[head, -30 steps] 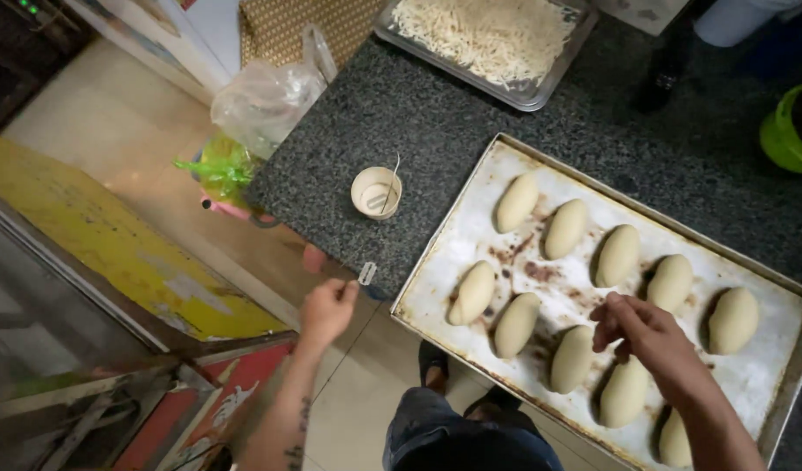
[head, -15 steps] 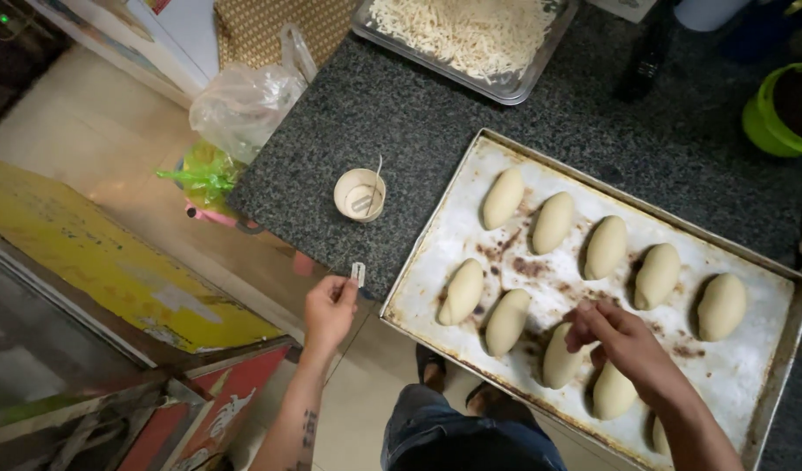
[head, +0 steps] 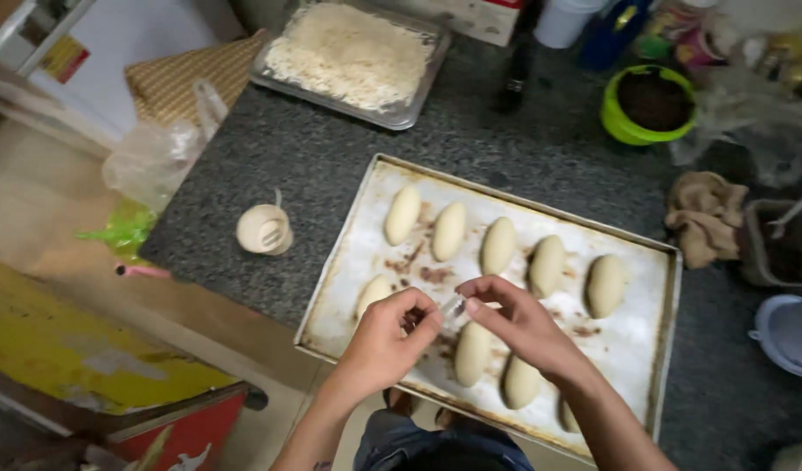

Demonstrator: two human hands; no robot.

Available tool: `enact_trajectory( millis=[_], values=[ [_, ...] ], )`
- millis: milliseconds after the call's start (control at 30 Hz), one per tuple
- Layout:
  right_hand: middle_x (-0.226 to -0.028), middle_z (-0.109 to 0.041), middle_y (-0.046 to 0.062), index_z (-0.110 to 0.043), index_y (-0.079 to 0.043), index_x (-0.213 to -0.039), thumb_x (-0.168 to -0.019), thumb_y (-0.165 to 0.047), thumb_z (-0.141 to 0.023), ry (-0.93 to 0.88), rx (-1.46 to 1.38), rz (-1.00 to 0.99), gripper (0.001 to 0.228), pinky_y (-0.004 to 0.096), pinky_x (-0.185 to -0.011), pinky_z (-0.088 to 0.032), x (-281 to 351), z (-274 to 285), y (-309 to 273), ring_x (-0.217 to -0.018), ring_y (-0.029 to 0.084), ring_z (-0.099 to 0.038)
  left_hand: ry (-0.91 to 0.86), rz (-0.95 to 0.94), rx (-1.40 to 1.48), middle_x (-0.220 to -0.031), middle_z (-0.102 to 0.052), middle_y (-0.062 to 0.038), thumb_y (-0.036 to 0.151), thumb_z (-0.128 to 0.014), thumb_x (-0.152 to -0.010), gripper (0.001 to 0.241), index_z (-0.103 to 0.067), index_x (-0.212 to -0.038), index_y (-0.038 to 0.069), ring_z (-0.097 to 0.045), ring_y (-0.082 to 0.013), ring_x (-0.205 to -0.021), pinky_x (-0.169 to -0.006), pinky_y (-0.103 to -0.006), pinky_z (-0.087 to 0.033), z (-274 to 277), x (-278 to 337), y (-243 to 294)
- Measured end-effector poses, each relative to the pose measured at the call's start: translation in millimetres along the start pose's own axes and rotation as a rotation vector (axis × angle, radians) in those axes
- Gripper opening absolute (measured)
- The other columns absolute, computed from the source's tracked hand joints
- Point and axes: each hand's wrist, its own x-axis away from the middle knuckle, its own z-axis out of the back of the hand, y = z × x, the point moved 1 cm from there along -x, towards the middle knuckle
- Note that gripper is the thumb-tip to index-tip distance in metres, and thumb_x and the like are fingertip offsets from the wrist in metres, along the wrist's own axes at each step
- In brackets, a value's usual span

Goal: The recorder is scoring dough, applying egg wash, and adding toppings to bread rolls on a baking sheet.

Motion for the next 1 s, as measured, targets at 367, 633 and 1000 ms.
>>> enact_trajectory(
  millis=[367, 633, 1000],
  values=[
    [-0.121, -0.074, 0.006, -0.072, -0.004, -0.087, -0.091, -0.017, -0.070, 0.025, -0.019, 0.168, 0.014, 0.028, -0.086, -0.051, 24, 54, 30, -0.100, 0.014, -0.066, 0.022, 0.087, -0.006, -0.071, -0.070, 0.000, 0.009, -0.071, -0.087, 0.008, -0.075, -0.089, 0.002, -0.055, -0.0081, -0.059, -0.054, -0.0224, -0.048, -69, -7, 3],
    [-0.121, -0.073, 0.006, -0.073, -0.003, -0.090, -0.091, -0.016, -0.070, 0.034, -0.035, 0.144, 0.013, 0.029, -0.088, -0.052, 6, 55, 45, -0.102, 0.015, -0.066, 0.041, 0.088, 0.034, -0.064, -0.063, 0.000, 0.005, -0.071, -0.088, 0.007, -0.071, -0.082, 0.001, -0.049, -0.0074, -0.053, -0.049, -0.0227, -0.042, -61, -23, -17],
    [-0.090, -0.076, 0.015, -0.073, -0.001, -0.103, -0.100, -0.019, -0.071, 0.462, -0.157, -0.011, 0.019, 0.034, -0.078, -0.055, -42, 63, 69, -0.086, 0.021, -0.067, 0.511, -0.113, -0.870, -0.069, -0.061, -0.010, 0.025, -0.059, -0.093, 0.019, -0.060, -0.080, 0.012, -0.069, -0.0352, -0.068, -0.062, -0.0465, -0.056, 35, -131, -71]
  ],
)
